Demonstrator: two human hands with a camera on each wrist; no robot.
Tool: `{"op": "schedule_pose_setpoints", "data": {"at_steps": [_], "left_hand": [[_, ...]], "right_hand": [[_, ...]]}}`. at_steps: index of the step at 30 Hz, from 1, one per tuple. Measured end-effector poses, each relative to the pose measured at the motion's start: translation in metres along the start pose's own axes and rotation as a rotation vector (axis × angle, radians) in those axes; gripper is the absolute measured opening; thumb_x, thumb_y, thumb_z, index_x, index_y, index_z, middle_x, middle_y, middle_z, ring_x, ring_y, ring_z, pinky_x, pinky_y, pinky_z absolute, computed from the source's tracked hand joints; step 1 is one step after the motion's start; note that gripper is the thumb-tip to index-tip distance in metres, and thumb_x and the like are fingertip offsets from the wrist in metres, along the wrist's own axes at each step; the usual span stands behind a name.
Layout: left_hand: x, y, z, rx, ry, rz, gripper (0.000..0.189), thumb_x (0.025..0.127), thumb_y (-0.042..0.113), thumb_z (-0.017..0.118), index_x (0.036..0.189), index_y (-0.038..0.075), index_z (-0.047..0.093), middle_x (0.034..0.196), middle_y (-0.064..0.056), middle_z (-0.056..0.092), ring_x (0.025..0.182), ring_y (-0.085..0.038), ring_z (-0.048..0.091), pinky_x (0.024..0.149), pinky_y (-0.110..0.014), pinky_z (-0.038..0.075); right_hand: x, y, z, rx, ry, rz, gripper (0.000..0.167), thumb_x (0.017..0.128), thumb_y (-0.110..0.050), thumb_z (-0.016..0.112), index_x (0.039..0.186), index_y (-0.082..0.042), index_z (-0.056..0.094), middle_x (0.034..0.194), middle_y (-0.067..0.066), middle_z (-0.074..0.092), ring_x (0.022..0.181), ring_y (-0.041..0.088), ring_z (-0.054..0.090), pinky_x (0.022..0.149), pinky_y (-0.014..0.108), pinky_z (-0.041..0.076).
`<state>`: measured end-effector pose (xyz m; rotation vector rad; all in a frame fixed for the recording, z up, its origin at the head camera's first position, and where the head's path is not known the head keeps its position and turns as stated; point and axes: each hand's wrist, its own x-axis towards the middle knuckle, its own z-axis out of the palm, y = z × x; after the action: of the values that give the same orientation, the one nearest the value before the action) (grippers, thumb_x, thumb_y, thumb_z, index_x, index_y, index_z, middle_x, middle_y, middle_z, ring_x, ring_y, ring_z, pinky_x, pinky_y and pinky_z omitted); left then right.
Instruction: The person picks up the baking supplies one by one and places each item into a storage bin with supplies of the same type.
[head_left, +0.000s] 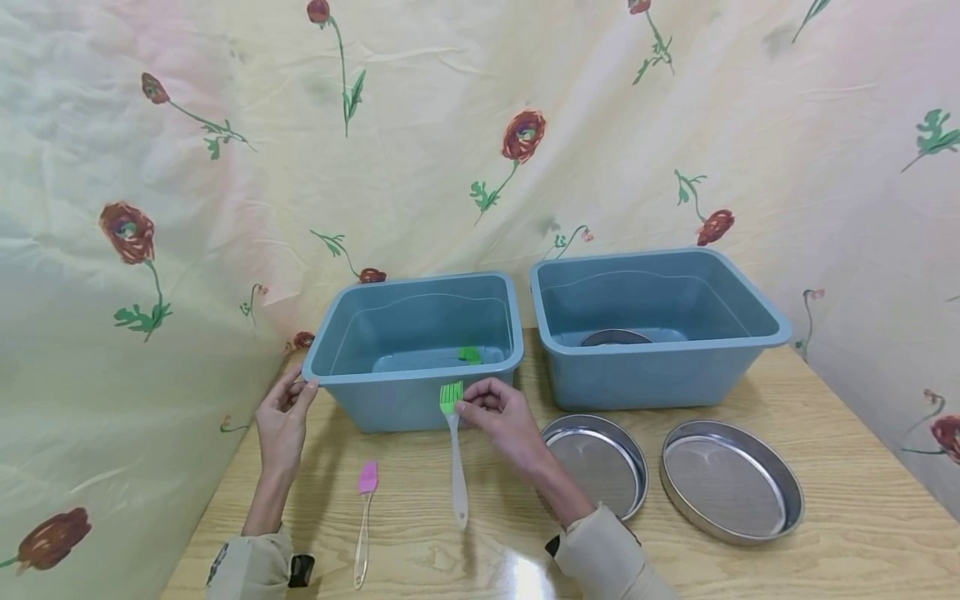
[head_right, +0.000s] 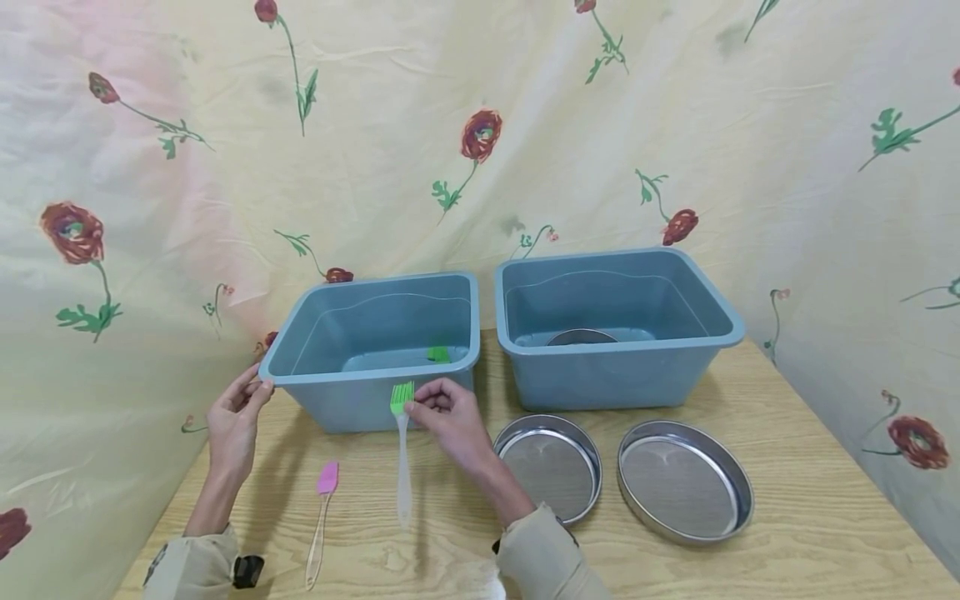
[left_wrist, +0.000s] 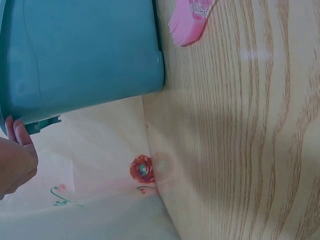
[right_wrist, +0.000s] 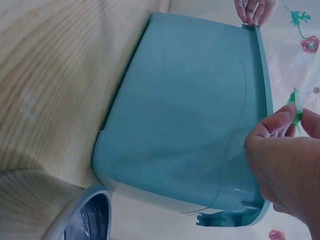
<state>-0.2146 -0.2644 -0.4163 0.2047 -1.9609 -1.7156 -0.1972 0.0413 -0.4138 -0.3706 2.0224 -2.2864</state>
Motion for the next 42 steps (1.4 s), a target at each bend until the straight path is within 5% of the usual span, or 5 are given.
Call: {"op": "schedule_pose_setpoints", "data": {"at_steps": [42], "left_hand": [[0.000,0.000,-0.001,-0.001,-0.005,0.011,0.042,0.101,0.007,0.068,0.140,-0.007,0.060,0.092,0.010,0.063,0.086,-0.005,0.059,0.079,-0.012,0.048]], "right_hand": [[0.012,-0.033,-0.008,-0.020,0.038,-0.070,0.015,0.099,0.000,0.066,0.108,0.009,0.060,0.095,0.007,0.065,0.087,0.015,0.063,0.084,0.029,0.054]]}}
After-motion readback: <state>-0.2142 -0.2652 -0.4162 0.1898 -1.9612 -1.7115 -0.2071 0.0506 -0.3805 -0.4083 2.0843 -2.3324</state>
